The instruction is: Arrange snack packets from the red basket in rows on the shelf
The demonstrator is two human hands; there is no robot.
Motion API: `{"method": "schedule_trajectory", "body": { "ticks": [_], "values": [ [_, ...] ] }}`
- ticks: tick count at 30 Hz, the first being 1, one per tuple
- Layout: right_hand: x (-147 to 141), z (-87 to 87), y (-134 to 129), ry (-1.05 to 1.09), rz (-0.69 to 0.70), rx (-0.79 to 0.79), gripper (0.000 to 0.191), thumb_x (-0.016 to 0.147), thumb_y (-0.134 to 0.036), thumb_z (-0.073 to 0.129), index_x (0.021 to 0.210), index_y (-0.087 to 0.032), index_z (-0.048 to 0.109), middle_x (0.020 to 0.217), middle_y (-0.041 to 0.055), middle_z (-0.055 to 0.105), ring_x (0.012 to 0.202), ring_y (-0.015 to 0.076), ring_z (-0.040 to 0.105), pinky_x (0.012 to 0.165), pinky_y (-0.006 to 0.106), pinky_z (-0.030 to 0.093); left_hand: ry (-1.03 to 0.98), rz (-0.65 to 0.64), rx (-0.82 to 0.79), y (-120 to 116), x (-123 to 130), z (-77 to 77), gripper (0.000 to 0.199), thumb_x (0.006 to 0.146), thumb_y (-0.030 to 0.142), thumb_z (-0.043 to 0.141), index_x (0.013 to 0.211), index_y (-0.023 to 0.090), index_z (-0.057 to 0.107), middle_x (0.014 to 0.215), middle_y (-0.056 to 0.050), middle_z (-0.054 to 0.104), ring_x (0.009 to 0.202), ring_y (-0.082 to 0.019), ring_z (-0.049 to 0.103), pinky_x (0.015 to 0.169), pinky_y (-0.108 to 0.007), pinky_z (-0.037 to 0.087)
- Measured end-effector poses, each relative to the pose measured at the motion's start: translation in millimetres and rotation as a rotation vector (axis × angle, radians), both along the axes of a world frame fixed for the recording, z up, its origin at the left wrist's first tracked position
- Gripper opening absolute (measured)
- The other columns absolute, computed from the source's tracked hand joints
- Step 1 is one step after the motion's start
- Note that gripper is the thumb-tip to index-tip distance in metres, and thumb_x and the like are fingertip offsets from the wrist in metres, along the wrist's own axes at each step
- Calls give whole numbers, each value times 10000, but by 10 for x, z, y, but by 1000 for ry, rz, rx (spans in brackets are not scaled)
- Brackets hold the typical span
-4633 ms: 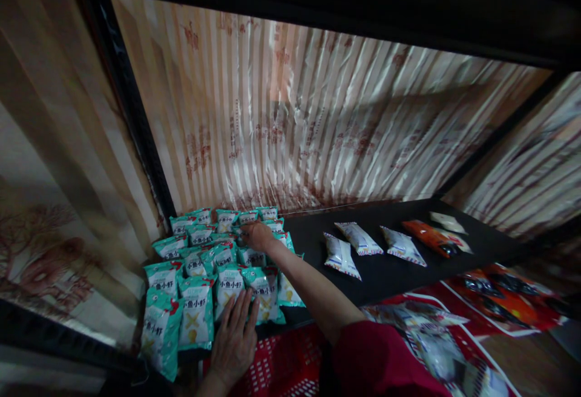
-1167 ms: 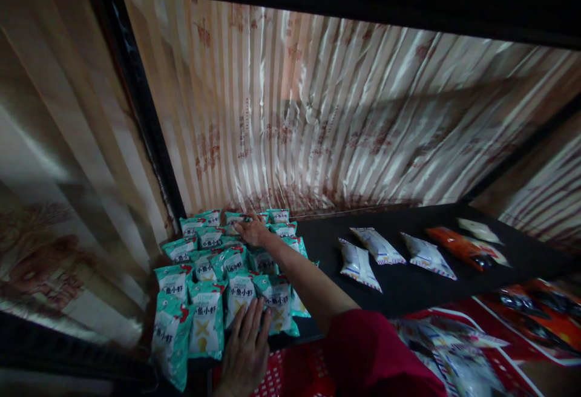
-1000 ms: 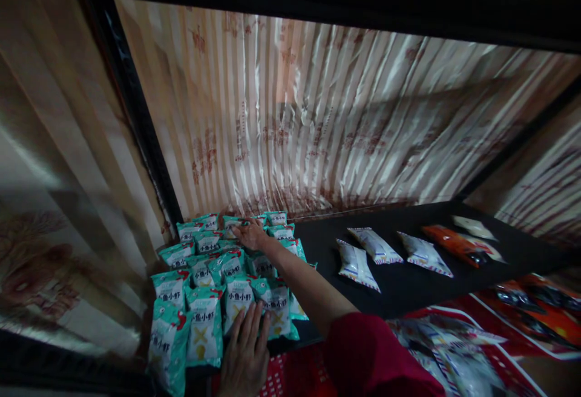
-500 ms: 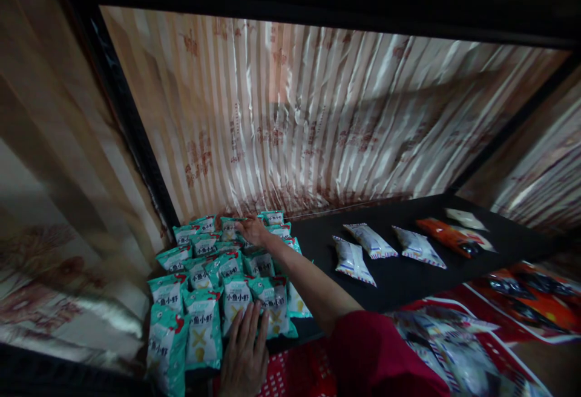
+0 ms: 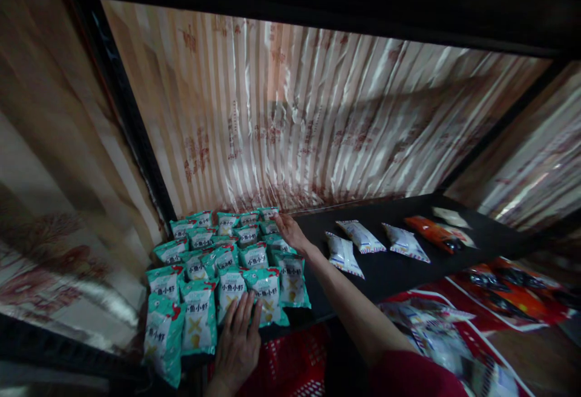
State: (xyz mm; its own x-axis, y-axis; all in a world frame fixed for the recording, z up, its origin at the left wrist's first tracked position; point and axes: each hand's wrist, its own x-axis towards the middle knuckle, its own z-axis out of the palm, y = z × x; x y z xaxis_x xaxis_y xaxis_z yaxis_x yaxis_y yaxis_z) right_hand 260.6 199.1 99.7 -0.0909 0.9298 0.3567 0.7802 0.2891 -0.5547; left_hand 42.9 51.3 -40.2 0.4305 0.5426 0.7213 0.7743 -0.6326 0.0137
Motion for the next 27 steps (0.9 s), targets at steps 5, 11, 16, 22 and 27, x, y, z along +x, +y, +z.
{"method": "schedule_trajectory", "body": {
  "ticks": [5,11,16,22,27],
  "values": [
    [219,-36,-366,175,-147,-48,663,911,-589,175,973,-180,693,1032,108,682,1072,249,588,917,362,447,-16,-17,-11,-4,10,-23,564,827,228,485,1380,181,380,1374,-80,480,1300,-217,383,1115,-386,234],
    [456,-206,-593,233,-270,-89,634,915,-560,187,974,-191,699,1075,149,672,1082,279,584,955,419,430,-40,-42,4,-1,14,-17,594,837,204,454,1413,165,314,1379,-87,473,1311,-219,366,1124,-396,216],
    [544,-330,-752,253,-279,-111,616,922,-537,193,973,-183,694,1096,157,664,1106,271,576,1002,433,405,-31,-31,-3,-20,20,6,582,841,215,462,1407,181,331,1408,-95,435,1316,-230,360,1128,-399,212],
    [574,-384,-942,306,-327,-119,649,901,-583,205,962,-170,703,1088,163,672,1095,299,584,972,468,427,-66,12,38,-67,76,38,565,864,197,431,1415,188,308,1369,-91,485,1320,-214,355,1132,-406,202],
    [571,-489,-1106,394,-331,-100,666,872,-624,240,962,-173,722,1062,168,681,1070,328,595,957,488,431,-89,16,21,-80,107,51,565,871,178,417,1422,166,288,1360,-94,494,1332,-206,333,1130,-400,196]
  ]
}}
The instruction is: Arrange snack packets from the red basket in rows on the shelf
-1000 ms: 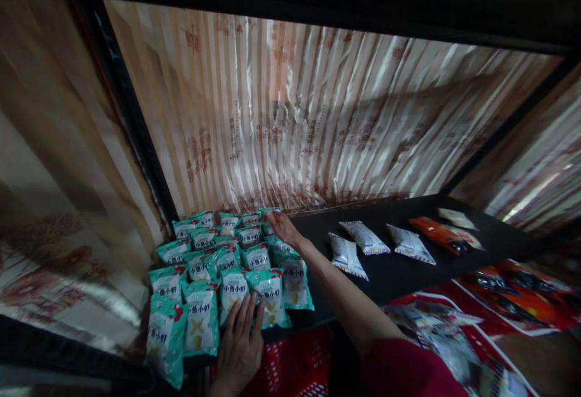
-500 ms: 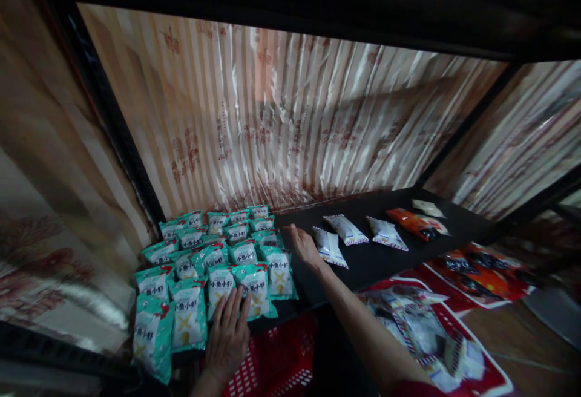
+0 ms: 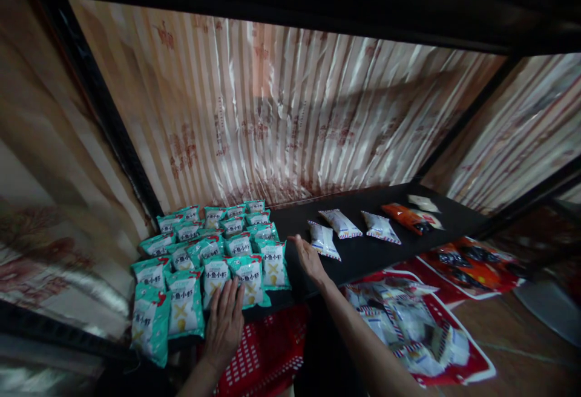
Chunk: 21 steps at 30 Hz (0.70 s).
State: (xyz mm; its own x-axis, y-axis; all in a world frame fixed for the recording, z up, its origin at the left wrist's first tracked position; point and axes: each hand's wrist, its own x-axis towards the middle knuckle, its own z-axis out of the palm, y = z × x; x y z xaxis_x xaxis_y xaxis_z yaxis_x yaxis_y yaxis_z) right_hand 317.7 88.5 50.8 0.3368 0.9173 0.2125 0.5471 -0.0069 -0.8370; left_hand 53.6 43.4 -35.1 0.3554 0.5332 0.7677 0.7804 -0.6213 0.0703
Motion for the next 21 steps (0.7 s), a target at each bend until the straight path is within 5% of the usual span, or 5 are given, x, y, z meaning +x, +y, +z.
{"method": "schedule_trajectory", "body": {
  "ticks": [8,13,21],
  "values": [
    [-100,-397,-206,109,-132,-20,741,835,-660,276,1188,-93,597,1248,172,578,1217,289,483,1068,442,316,68,48,-71,-224,-54,129,466,857,166,415,1319,114,454,1372,-129,470,1338,-262,314,1106,-446,225],
    [-192,-557,-293,141,-174,15,732,826,-648,315,1226,-84,556,1278,181,548,1225,294,466,1066,447,310,29,180,-108,-474,-358,145,527,843,121,421,1368,124,378,1419,-143,396,1353,-268,277,1102,-456,226],
    [-355,-439,-385,-48,-339,219,666,872,-575,275,1205,-69,552,1223,207,551,1165,309,489,1008,510,343,-74,341,-201,-771,-1079,79,674,846,68,417,1454,225,173,1521,-90,187,1376,-286,211,1073,-462,297]
  ]
}}
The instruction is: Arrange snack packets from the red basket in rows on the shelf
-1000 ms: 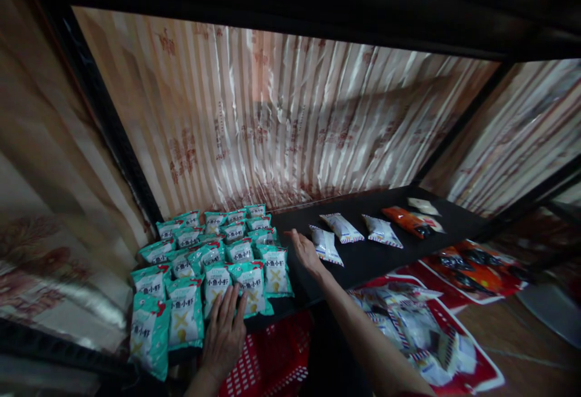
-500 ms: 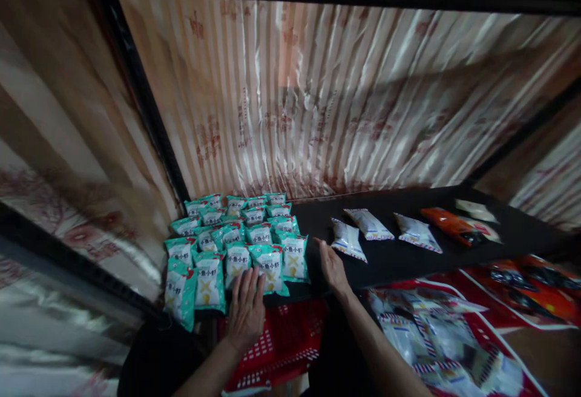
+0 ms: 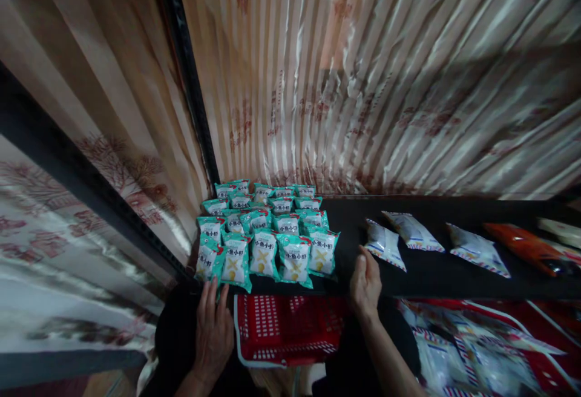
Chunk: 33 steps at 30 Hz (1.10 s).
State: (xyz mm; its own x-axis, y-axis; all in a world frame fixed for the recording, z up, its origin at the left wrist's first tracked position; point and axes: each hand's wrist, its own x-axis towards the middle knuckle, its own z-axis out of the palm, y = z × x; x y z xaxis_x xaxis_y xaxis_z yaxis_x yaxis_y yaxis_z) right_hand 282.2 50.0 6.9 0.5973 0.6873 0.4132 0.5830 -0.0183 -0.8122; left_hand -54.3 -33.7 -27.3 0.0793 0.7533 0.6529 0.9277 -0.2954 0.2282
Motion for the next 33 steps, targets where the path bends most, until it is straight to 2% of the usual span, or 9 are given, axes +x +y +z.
{"method": "schedule_trajectory", "body": {
  "ticks": [2,6,11,15,21,27,33],
  "values": [
    [-72,115,-8,-85,9,84,613,888,-533,290,1198,-75,554,1213,201,553,1165,302,485,1000,511,350,-49,21,-33,-72,-78,-14,682,849,75,417,1457,236,154,1514,-87,204,1373,-286,217,1067,-471,309],
    [-333,365,-31,-184,128,201,452,916,-409,344,1206,-128,549,1208,161,561,1155,268,499,991,502,371,-145,52,-111,-198,-101,-89,666,861,96,397,1457,244,141,1488,-85,260,1365,-263,240,1057,-465,336],
    [-884,566,-103,-233,447,241,335,917,-277,394,1204,-201,547,1214,115,567,1165,240,506,985,478,407,-195,27,-177,-256,-72,-193,643,865,100,375,1452,245,156,1468,-81,300,1358,-238,260,1041,-450,368],
    [-1375,572,-167,-208,682,195,331,921,-234,391,1216,-218,539,1237,114,557,1180,222,506,957,438,455,-192,1,-194,-248,-85,-235,624,863,88,362,1443,240,190,1439,-83,356,1352,-230,275,1034,-446,380],
    [-1949,513,-178,-110,887,40,359,934,-309,386,1252,-222,530,1330,112,510,1229,215,482,1016,421,429,-203,0,-191,-270,-91,-286,583,866,99,354,1425,224,245,1418,-91,395,1349,-233,286,1026,-448,392],
    [-2239,613,-87,-125,1012,-58,417,950,-365,333,1290,-198,506,1324,113,531,1255,214,463,1051,441,397,-210,10,-161,-249,-107,-283,563,863,115,367,1410,211,281,1430,-95,382,1350,-237,291,1011,-448,415],
    [-2405,735,17,-121,1109,-99,457,959,-394,288,1313,-179,481,1337,102,523,1269,183,449,1073,405,374,-195,6,-129,-212,-128,-312,562,853,106,375,1403,185,293,1412,-104,404,1350,-240,291,1016,-449,409]
  ]
}}
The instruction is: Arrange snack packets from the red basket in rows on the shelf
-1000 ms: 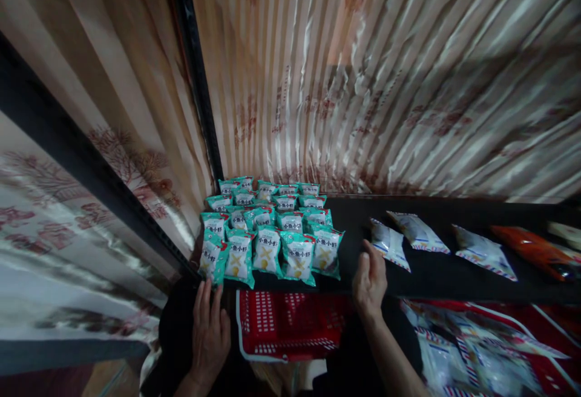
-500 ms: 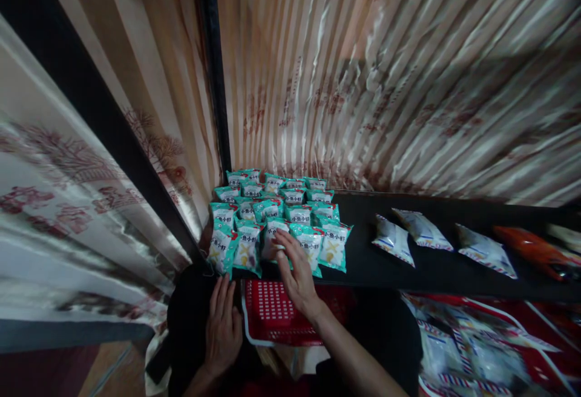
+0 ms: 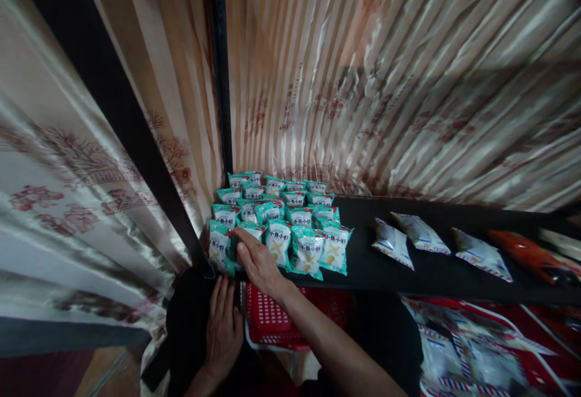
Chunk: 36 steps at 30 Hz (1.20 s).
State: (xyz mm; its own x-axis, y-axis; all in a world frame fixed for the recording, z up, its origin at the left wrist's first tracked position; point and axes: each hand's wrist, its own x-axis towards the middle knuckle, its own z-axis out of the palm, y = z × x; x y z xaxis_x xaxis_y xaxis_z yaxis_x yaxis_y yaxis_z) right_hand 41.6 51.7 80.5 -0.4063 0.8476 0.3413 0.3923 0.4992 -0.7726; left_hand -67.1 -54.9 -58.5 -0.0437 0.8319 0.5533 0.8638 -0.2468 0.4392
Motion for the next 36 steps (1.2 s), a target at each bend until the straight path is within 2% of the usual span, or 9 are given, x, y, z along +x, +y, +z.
{"method": "schedule_trajectory", "body": {
  "ticks": [4,9,17,21,26,31,36],
  "values": [
    [5,-4,43,-15,26,-25,488,957,-417,275,1309,-152,485,1353,114,504,1281,186,434,1087,407,351,-29,0,-10,39,5,9,547,853,104,372,1392,176,316,1422,-103,391,1353,-235,287,1037,-445,390],
    [153,-104,-25,42,-84,2,471,955,-425,280,1268,-178,532,1333,106,526,1274,204,442,1074,429,365,-30,-27,-17,80,19,35,570,856,99,372,1411,186,274,1455,-116,334,1353,-245,284,1039,-459,387],
    [451,-352,-387,97,-212,13,373,954,-348,328,1183,-230,598,1208,87,624,1162,208,546,1003,437,443,18,-23,-59,47,33,51,611,848,98,385,1431,207,236,1467,-120,317,1345,-262,301,1030,-468,394],
    [468,-521,-537,58,-243,-9,356,949,-332,343,1183,-246,597,1252,80,593,1173,210,537,991,438,455,52,-42,-36,25,8,19,598,847,93,387,1420,206,261,1463,-119,325,1344,-258,304,1031,-460,388],
    [427,-690,-575,-1,-250,-21,366,946,-328,349,1213,-237,582,1283,91,569,1199,217,515,1008,443,444,82,-77,-26,52,-6,-35,578,844,81,390,1405,167,284,1434,-144,363,1349,-259,296,1032,-460,387],
    [436,-747,-552,-64,-221,-59,385,948,-325,340,1241,-216,565,1299,99,556,1218,219,500,1019,450,439,62,-77,-21,83,32,-34,570,853,74,369,1405,183,278,1435,-131,362,1350,-245,294,1021,-449,403],
    [463,-720,-585,-43,-207,-9,371,943,-308,359,1250,-238,555,1311,87,548,1216,221,504,1011,453,448,77,-73,-8,76,15,-49,560,858,88,367,1402,196,288,1411,-126,400,1329,-240,335,1002,-440,422]
  ]
}}
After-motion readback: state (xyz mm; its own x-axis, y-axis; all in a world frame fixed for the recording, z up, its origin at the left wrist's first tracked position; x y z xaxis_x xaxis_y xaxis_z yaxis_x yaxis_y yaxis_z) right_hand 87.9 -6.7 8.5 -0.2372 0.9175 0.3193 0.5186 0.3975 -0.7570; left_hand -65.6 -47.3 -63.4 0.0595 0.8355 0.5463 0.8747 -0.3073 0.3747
